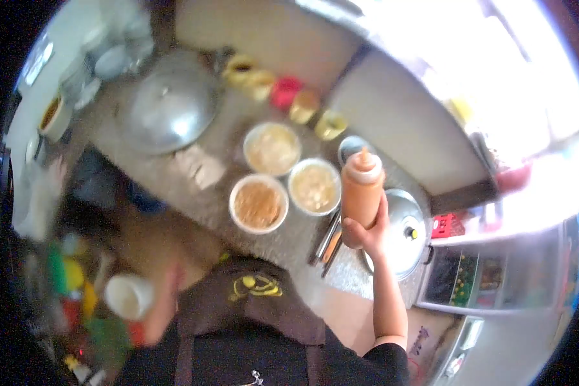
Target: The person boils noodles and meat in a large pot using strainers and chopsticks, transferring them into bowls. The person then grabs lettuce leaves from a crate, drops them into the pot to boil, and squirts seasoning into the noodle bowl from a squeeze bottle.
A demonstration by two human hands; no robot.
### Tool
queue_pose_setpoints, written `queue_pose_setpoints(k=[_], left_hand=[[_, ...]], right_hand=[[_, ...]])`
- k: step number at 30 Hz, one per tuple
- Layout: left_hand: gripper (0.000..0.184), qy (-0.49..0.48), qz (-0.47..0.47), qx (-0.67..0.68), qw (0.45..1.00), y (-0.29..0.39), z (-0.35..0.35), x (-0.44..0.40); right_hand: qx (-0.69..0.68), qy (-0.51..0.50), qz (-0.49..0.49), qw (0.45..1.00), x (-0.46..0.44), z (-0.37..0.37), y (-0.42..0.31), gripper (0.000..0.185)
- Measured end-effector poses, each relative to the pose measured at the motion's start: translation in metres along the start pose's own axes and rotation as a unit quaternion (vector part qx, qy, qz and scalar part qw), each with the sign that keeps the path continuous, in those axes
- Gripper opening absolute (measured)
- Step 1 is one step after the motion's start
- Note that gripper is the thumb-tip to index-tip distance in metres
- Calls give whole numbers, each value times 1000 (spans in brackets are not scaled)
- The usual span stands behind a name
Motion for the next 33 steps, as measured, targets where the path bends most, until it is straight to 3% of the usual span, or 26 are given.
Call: queue_pose_setpoints(k=[1, 3, 4, 5, 6, 7, 10, 12, 13, 15, 16, 18, 20, 22, 23, 24, 25, 26, 27, 28, 29, 31, 33], left_hand=[[24, 44, 9, 75, 996, -34, 6, -36], [24, 0, -20, 4, 1000, -1, -11, -7], [24, -10, -50, 81, 995, -15, -9, -24], [23, -27, -9, -16, 999, -40, -1, -56], [21, 23, -18, 10, 1000, -23, -12, -33], [20, -43, -57, -23, 997, -23, -13, -47], [23, 32, 53, 50, 997, -27, -29, -25], [25, -59, 100, 90, 989, -42, -24, -11], [25, -55, 92, 92, 990, -41, -30, -11], [32, 44, 50, 53, 996, -55, -32, 21], [37, 17, 70, 101, 992, -52, -33, 32], [44, -1, 88, 124, 988, -71, -21, 57], [47, 28, 53, 29, 998, -86, -21, 62], [50, 46, 42, -60, 996, -106, -9, 67], [52, 46, 41, -96, 993, -102, -7, 66], [52, 45, 45, -110, 992, -99, -1, 68], [51, 38, -57, -338, 939, -83, 3, 76], [49, 16, -159, -545, 823, -68, -2, 82], [49, 1, -161, -559, 814, -65, 0, 71], [44, 2, -186, -478, 859, -75, 13, 45], [39, 5, -208, -389, 898, -75, 19, 29], [28, -59, -84, -255, 962, -28, 17, 28], [21, -122, -9, -177, 977, 40, -8, 59]], right_hand=[[-42, 14, 9, 999, -20, 15, 5, 89], [-84, 98, 93, 987, -70, 39, -25, 86], [-101, 142, 129, 976, -97, 53, -36, 85], [-135, 173, 148, 964, -126, 64, -46, 81], [-168, 204, 167, 950, -158, 75, -58, 78], [-161, 247, 187, 937, -188, 86, -70, 77], [-187, 294, 238, 907, -278, 97, -105, 81], [-63, 380, 290, 876, -340, 100, -98, 86], [-61, 389, 285, 874, -367, 103, -95, 87], [-24, 392, 238, 888, -401, 100, -79, 89], [12, 390, 203, 898, -417, 99, -69, 90], [43, 424, 261, 866, -447, 111, -37, 92], [69, 381, 203, 899, -432, 114, -55, 98], [151, 394, 182, 888, -407, 107, -51, 104], [154, 411, 213, 873, -383, 109, -47, 97], [105, 364, 243, 893, -352, 100, -34, 85], [55, 316, 271, 908, -317, 91, -24, 73], [-64, 204, 220, 952, -299, 85, 41, 62], [-94, 213, 184, 955, -250, 73, 74, 48], [4, 204, 61, 977, -201, 64, 127, 36], [-44, 166, -18, 985, -149, 50, 164, 31], [71, 193, -143, 968, -42, 36, 203, 28], [137, 189, -218, 947, 31, 18, 234, 40]])
Point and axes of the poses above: each hand's wrist, its own x-axis away from the middle knuckle, its own z-axis out of the back of the hand, y = z × x, the point moved 4 cm from there along -x, towards the middle knuckle, and after that the axes turned 6 degrees about y, right-handed, at the moved point
